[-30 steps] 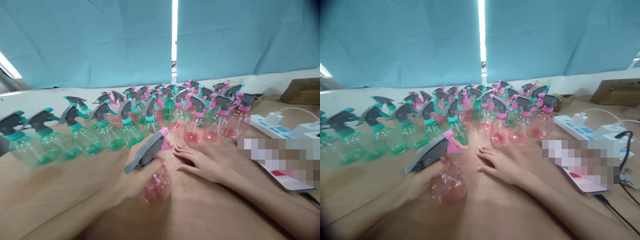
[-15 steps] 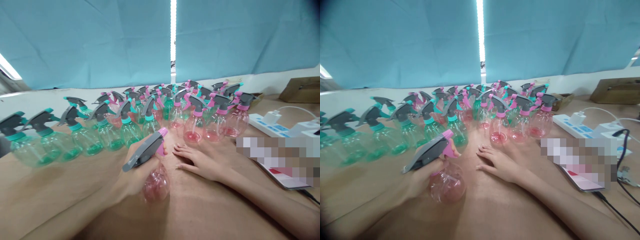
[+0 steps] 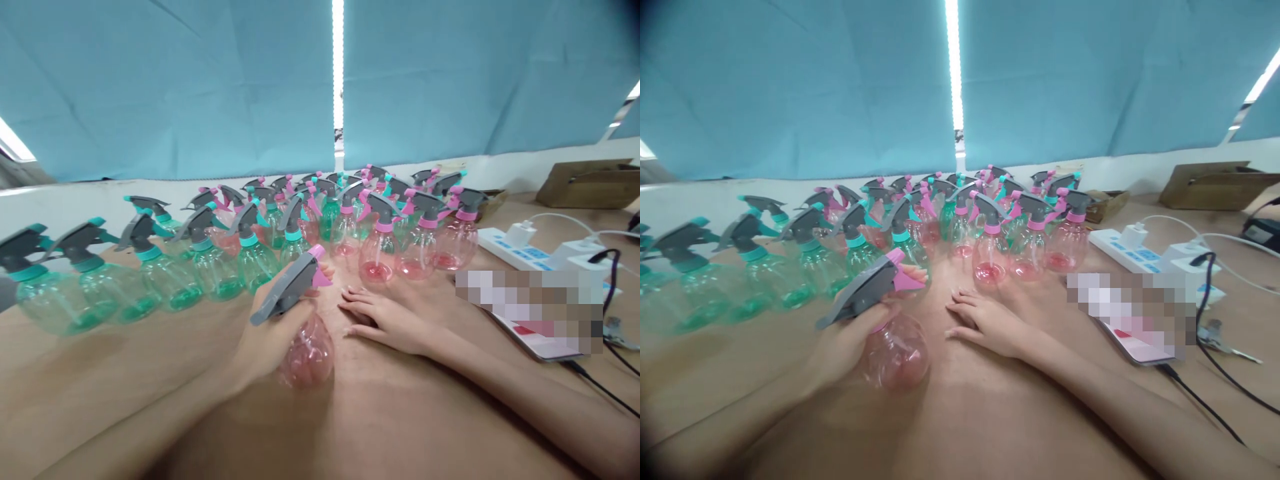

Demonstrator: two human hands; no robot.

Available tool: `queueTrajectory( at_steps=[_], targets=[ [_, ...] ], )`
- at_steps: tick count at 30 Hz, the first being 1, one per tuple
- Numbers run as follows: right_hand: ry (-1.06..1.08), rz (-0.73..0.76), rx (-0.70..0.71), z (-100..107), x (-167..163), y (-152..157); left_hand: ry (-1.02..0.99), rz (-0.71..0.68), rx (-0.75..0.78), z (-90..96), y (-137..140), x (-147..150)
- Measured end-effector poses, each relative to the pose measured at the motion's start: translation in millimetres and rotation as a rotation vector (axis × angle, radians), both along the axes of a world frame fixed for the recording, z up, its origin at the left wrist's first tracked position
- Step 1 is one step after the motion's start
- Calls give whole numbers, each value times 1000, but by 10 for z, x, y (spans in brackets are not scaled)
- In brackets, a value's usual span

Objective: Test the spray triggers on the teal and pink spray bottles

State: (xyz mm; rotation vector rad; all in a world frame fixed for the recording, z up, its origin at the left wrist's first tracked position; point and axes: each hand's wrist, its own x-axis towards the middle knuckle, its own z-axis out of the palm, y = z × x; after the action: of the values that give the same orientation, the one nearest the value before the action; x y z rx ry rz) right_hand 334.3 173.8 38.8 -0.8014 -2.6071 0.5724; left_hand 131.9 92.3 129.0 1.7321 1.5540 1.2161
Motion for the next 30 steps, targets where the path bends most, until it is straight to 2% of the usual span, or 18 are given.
queueTrajectory(
  at_steps=[3, 9, 11, 15, 19, 22, 24, 27, 30],
  targets=[
    [34, 11, -33, 99, 5, -82, -25, -10, 37, 4, 2, 17],
    [273, -6, -287, 302, -44, -434, -35, -7, 96, 10, 47, 148],
    [360, -21, -315, 346, -90, -550, -55, -52, 144, -32, 111, 231],
    [458, -140, -259, 363, -170, -630, -114, -147, 225, -137, 286, 405],
    [420, -268, -224, 349, -174, -556, -95, -204, 207, -127, 409, 502],
    [377, -271, -167, 378, -153, -491, -35, -226, 194, -84, 423, 480],
    [333, -267, -130, 412, -142, -444, -9, -226, 214, -117, 395, 408],
    [250, -326, -43, 448, -134, -338, 5, -251, 219, -310, 301, 206],
    [165, -408, 72, 448, -142, -190, 165, -113, 142, -561, 169, -55]
  ],
)
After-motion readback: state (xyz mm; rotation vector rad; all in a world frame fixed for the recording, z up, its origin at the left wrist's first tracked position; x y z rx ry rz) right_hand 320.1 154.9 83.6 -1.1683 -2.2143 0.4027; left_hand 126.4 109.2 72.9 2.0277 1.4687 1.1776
